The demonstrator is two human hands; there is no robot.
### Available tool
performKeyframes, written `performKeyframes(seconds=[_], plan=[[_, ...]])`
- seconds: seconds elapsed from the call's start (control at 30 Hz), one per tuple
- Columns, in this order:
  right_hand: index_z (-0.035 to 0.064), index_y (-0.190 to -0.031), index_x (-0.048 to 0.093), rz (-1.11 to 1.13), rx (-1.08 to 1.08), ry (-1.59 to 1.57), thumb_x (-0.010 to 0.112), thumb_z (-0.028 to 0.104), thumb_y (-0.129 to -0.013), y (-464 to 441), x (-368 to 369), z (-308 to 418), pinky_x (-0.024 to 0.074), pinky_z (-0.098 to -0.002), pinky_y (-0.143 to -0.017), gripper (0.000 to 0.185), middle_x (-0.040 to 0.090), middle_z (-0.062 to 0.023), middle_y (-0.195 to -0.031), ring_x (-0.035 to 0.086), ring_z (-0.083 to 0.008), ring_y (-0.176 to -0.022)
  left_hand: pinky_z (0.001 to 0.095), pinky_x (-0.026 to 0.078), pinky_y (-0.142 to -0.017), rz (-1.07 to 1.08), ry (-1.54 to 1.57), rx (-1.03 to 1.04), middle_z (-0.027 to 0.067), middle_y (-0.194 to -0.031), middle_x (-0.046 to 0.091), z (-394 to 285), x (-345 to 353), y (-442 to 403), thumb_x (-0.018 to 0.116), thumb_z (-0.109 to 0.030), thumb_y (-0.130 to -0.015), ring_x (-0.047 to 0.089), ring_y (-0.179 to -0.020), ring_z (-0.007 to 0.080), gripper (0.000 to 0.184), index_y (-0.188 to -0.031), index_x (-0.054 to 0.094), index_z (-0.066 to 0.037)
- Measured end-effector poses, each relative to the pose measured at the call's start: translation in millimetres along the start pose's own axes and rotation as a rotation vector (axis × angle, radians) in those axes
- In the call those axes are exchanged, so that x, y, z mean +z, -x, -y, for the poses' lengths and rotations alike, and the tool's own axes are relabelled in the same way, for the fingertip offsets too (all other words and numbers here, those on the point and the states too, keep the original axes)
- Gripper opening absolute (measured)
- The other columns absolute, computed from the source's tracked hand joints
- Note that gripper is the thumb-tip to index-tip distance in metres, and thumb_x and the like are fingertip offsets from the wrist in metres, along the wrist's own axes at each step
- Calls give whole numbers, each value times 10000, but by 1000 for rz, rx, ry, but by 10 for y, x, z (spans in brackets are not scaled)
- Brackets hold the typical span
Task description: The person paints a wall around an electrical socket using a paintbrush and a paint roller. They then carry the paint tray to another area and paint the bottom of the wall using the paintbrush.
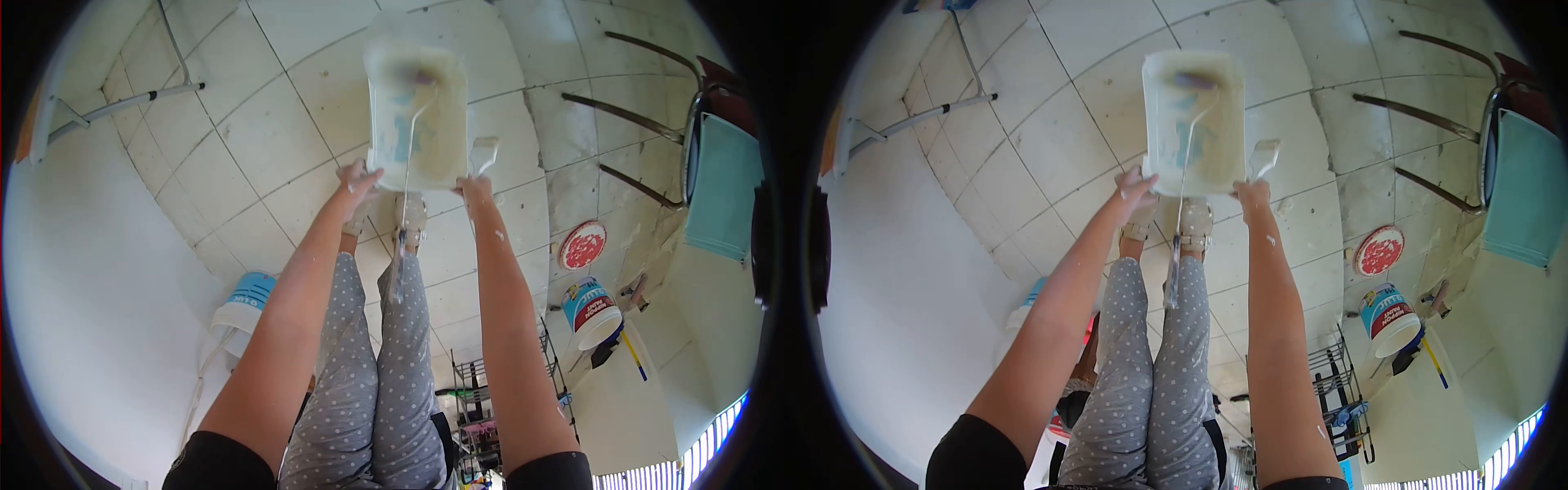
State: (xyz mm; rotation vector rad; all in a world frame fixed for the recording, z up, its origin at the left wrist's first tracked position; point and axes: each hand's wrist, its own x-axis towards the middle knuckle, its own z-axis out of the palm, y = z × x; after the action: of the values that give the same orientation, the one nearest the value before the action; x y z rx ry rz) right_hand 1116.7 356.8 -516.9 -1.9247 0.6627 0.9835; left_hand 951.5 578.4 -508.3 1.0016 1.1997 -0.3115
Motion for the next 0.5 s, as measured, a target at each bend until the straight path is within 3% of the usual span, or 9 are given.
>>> performKeyframes(seconds=[0.1, 0.2, 0.27, 0.3, 0.37, 0.43, 0.5], plan=[[-110, -1021, 603, 13, -10, 98, 673, 37, -744, 201, -303, -176, 538, -339, -542, 321, 669, -171, -898, 682, -229, -714, 374, 538, -925, 269, 39, -104, 134, -1373, 444, -138, -40, 319, 747, -249, -856, 542, -1189, 255, 661, -1404, 414, -89], [-81, -1030, 591, 44, -4, 127, 672, 88, -773, 645, -571, -178, 407, -319, -383, 319, 662, -156, -784, 632, -195, -548, 348, 545, -872, 346, 49, -94, 105, -1210, 587, -69, -58, 639, 746, -173, -855, 605, -1087, 233, 577, -1356, 475, -79], [-74, -1024, 584, 54, 59, 123, 665, 72, -789, 881, -722, -221, 401, -306, -375, 288, 645, -141, -760, 653, -192, -576, 335, 544, -837, 343, 77, -106, 95, -1137, 635, 132, -46, 831, 750, -152, -848, 630, -1024, 213, 553, -1336, 501, -78], [-130, -911, 583, 64, 81, 136, 648, -20, -791, 1116, -777, -109, 609, -352, -608, 175, 611, -157, -854, 655, -240, -718, 328, 543, -824, 349, 118, -107, 96, -1123, 643, 228, -46, 942, 752, -146, -845, 636, -999, 203, 548, -1331, 510, -76], [-149, -956, 563, 66, 28, 129, 636, -44, -782, 1407, -858, -180, 614, -366, -631, 216, 611, -160, -891, 660, -247, -747, 311, 536, -809, 327, 60, -93, 86, -1127, 644, -27, -85, 1447, 743, -122, -847, 628, -1000, 189, 553, -1342, 504, -63], [-167, -1069, 515, 67, -32, 52, 624, -68, -761, 1755, -926, -207, 612, -359, -661, 341, 617, -182, -955, 667, -253, -786, 298, 532, -807, 235, -241, -87, 85, -1154, 629, -873, -111, 2267, 738, -92, -840, 626, -991, 182, 574, -1355, 490, -48], [-159, -1060, 529, 43, -43, 80, 630, -51, -744, 2238, -901, 20, 600, -345, -669, 349, 624, -179, -969, 667, -251, -820, 294, 527, -802, 230, 286, -91, 73, -1137, 632, -154, -111, 2136, 728, -75, -837, 626, -978, 176, 524, -1318, 522, -39]])
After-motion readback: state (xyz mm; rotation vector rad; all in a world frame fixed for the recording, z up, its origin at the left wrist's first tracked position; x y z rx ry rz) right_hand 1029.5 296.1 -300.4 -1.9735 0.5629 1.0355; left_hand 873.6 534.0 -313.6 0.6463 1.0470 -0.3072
